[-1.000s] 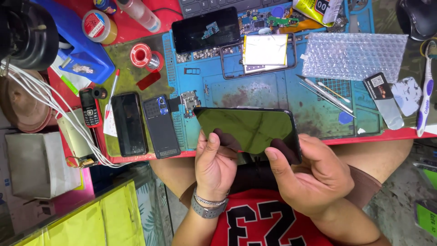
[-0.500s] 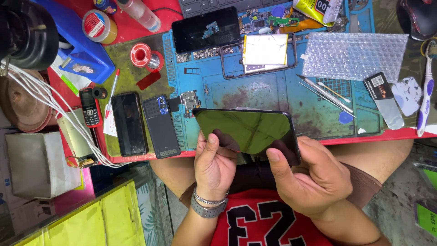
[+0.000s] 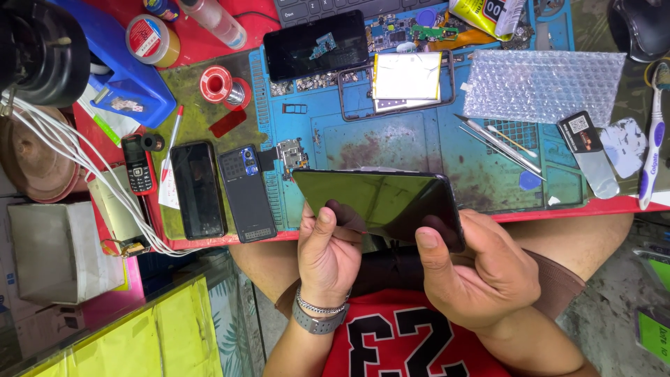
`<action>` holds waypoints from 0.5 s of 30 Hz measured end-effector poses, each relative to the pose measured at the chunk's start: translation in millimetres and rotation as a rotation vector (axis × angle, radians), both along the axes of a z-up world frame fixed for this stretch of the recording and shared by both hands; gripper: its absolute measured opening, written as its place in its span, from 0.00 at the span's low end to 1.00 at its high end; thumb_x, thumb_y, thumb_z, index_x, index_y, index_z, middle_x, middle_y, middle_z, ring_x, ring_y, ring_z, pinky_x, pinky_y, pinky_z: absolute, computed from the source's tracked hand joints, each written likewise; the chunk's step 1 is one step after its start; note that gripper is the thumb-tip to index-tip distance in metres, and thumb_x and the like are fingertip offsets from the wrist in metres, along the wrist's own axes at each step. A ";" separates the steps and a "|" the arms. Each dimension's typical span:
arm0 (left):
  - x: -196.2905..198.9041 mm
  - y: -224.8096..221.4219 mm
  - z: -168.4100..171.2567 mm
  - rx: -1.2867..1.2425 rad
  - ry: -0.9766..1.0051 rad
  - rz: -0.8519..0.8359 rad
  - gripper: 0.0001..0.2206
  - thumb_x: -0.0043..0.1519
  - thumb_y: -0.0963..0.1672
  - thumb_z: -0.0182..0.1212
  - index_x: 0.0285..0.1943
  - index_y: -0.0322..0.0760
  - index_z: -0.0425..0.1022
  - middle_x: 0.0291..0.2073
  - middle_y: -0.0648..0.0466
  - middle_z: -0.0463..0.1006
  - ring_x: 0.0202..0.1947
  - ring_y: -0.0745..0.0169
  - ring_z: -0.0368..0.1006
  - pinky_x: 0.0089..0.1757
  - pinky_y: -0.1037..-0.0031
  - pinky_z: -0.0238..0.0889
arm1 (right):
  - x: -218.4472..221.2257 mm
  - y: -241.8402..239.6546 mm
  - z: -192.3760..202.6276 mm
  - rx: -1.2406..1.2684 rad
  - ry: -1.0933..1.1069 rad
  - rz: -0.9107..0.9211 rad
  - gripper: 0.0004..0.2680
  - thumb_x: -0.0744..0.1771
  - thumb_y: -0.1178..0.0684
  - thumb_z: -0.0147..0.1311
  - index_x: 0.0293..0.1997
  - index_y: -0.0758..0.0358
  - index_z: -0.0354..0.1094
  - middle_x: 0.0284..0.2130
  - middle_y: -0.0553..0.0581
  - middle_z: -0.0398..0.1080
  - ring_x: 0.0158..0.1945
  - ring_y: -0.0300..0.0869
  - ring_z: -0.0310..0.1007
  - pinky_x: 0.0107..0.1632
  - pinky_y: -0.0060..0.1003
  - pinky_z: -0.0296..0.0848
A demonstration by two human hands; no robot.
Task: Assembling a mobile phone by attaching a replacement screen to the frame and re-installing internal components like the motherboard and battery.
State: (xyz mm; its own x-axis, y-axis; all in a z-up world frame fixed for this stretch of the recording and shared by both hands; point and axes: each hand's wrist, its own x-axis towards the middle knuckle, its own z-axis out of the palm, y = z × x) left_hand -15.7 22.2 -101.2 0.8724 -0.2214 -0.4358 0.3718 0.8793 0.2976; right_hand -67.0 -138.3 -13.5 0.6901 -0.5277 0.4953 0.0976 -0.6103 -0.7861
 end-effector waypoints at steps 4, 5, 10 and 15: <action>-0.3 3.3 -2.5 -0.072 -0.013 -0.032 0.18 0.62 0.35 0.64 0.56 0.50 0.69 0.38 0.58 0.77 0.44 0.69 0.76 0.39 0.91 0.71 | -0.2 -0.5 -0.3 0.045 -0.015 0.023 0.07 0.65 0.60 0.61 0.39 0.78 0.71 0.29 0.69 0.73 0.31 0.49 0.73 0.38 0.37 0.73; -0.6 5.1 -5.3 -0.072 -0.013 -0.031 0.18 0.62 0.35 0.64 0.56 0.50 0.69 0.38 0.58 0.77 0.44 0.69 0.76 0.39 0.91 0.71 | 0.5 -2.2 1.3 0.045 -0.015 0.024 0.07 0.65 0.60 0.61 0.39 0.78 0.71 0.29 0.69 0.73 0.31 0.49 0.73 0.38 0.37 0.73; -1.6 10.3 -9.2 0.137 -0.110 -0.002 0.21 0.61 0.37 0.67 0.60 0.52 0.68 0.35 0.59 0.76 0.37 0.70 0.73 0.37 0.83 0.68 | 0.5 -6.0 2.7 0.189 0.004 0.091 0.08 0.67 0.59 0.54 0.39 0.82 0.69 0.29 0.69 0.72 0.30 0.47 0.71 0.35 0.36 0.69; 0.1 2.8 10.9 0.169 -0.293 0.040 0.27 0.65 0.36 0.63 0.73 0.46 0.62 0.58 0.59 0.76 0.49 0.67 0.73 0.55 0.73 0.66 | -3.3 -11.2 -3.2 0.292 0.041 0.086 0.08 0.67 0.58 0.58 0.35 0.78 0.67 0.27 0.61 0.65 0.29 0.41 0.62 0.35 0.34 0.63</action>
